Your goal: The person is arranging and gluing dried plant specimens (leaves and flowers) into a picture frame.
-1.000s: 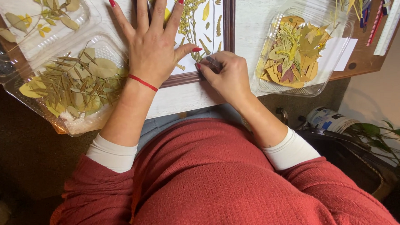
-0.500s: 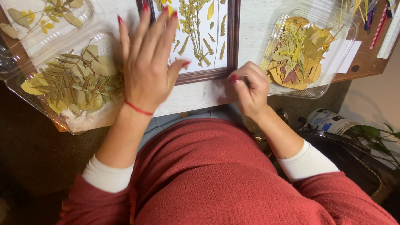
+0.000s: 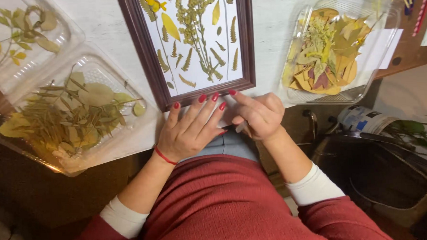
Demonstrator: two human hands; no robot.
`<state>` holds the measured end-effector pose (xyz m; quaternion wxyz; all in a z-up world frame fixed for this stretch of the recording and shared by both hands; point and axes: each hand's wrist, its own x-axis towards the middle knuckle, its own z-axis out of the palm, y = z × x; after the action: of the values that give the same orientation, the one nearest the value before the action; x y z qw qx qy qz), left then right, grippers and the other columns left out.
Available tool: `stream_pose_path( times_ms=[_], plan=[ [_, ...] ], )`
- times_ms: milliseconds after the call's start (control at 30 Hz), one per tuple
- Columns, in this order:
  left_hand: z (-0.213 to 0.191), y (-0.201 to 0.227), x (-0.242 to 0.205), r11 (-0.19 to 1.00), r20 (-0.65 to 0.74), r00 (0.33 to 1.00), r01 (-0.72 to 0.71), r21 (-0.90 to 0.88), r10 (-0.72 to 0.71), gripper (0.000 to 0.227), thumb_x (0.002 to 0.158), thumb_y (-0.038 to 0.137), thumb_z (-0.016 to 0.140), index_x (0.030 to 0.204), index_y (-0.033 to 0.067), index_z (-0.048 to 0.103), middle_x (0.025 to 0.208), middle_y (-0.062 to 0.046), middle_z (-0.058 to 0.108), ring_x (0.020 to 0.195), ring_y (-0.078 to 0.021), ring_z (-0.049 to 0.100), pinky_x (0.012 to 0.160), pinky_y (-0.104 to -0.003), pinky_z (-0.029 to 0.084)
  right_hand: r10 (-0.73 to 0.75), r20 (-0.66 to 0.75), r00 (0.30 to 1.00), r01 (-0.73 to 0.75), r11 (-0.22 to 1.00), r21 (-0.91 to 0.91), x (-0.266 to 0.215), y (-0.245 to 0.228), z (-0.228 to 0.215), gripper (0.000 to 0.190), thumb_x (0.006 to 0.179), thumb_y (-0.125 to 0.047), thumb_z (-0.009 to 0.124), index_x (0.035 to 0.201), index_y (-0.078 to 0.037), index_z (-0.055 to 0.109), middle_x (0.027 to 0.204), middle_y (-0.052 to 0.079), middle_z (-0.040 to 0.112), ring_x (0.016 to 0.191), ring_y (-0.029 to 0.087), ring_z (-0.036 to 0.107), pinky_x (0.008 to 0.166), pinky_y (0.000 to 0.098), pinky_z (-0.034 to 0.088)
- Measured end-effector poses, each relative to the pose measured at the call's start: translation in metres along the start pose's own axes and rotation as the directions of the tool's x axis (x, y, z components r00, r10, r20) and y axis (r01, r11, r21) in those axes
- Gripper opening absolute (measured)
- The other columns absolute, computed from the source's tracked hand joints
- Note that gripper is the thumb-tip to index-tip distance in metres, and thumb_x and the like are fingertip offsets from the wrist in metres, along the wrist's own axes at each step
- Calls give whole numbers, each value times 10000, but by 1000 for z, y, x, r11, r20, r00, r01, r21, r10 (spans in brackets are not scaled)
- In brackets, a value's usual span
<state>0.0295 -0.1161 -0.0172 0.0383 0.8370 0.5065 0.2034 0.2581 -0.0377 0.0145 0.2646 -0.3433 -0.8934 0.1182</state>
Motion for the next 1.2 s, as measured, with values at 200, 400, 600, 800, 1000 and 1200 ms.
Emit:
stream_pose_path(
  times_ms=[200,400,600,800,1000,1200],
  plan=[
    [3,0,5,999,71,997,43,14,-44,717,1095,699,535,1557,152,577,1609,-84,494,1534,-297,372,1258,-622,38,-68,-14,998,67,997,-34,17,14,15,433,975,-410,740,745,-88,565,1176,66,757,765,214,553,663,361,427],
    [2,5,11,992,85,989,115,48,-119,810,1075,780,522,1549,127,591,1613,-111,502,1537,-334,370,1235,-649,54,-125,26,992,126,991,-39,19,21,16,440,942,-416,760,719,-91,564,1203,46,762,768,215,529,669,356,421],
    [3,10,9,982,75,979,185,41,-188,836,1034,795,551,1506,108,608,1582,-119,527,1531,-327,386,1213,-675,62,-162,62,985,164,986,-13,23,24,12,432,963,-423,729,731,-93,576,1213,45,767,782,215,533,685,353,428],
    [5,11,12,979,78,976,204,9,-204,904,985,824,548,1505,86,596,1571,-129,536,1516,-324,398,1189,-700,62,-158,110,981,160,987,-9,24,26,14,356,967,-402,708,811,-86,658,1227,39,759,825,211,562,708,347,432],
    [4,12,12,973,107,968,230,-32,-226,904,980,827,548,1502,90,588,1568,-137,529,1517,-340,393,1178,-710,70,-114,124,986,118,993,-25,20,27,16,378,946,-421,722,772,-95,641,1199,25,770,799,201,543,685,353,410],
    [4,10,11,975,115,970,221,-34,-216,901,983,818,550,1510,88,586,1571,-142,526,1515,-352,391,1176,-714,89,-113,108,988,118,992,-40,22,24,17,406,961,-435,715,754,-97,625,1182,21,774,785,202,524,685,349,405]
  ],
)
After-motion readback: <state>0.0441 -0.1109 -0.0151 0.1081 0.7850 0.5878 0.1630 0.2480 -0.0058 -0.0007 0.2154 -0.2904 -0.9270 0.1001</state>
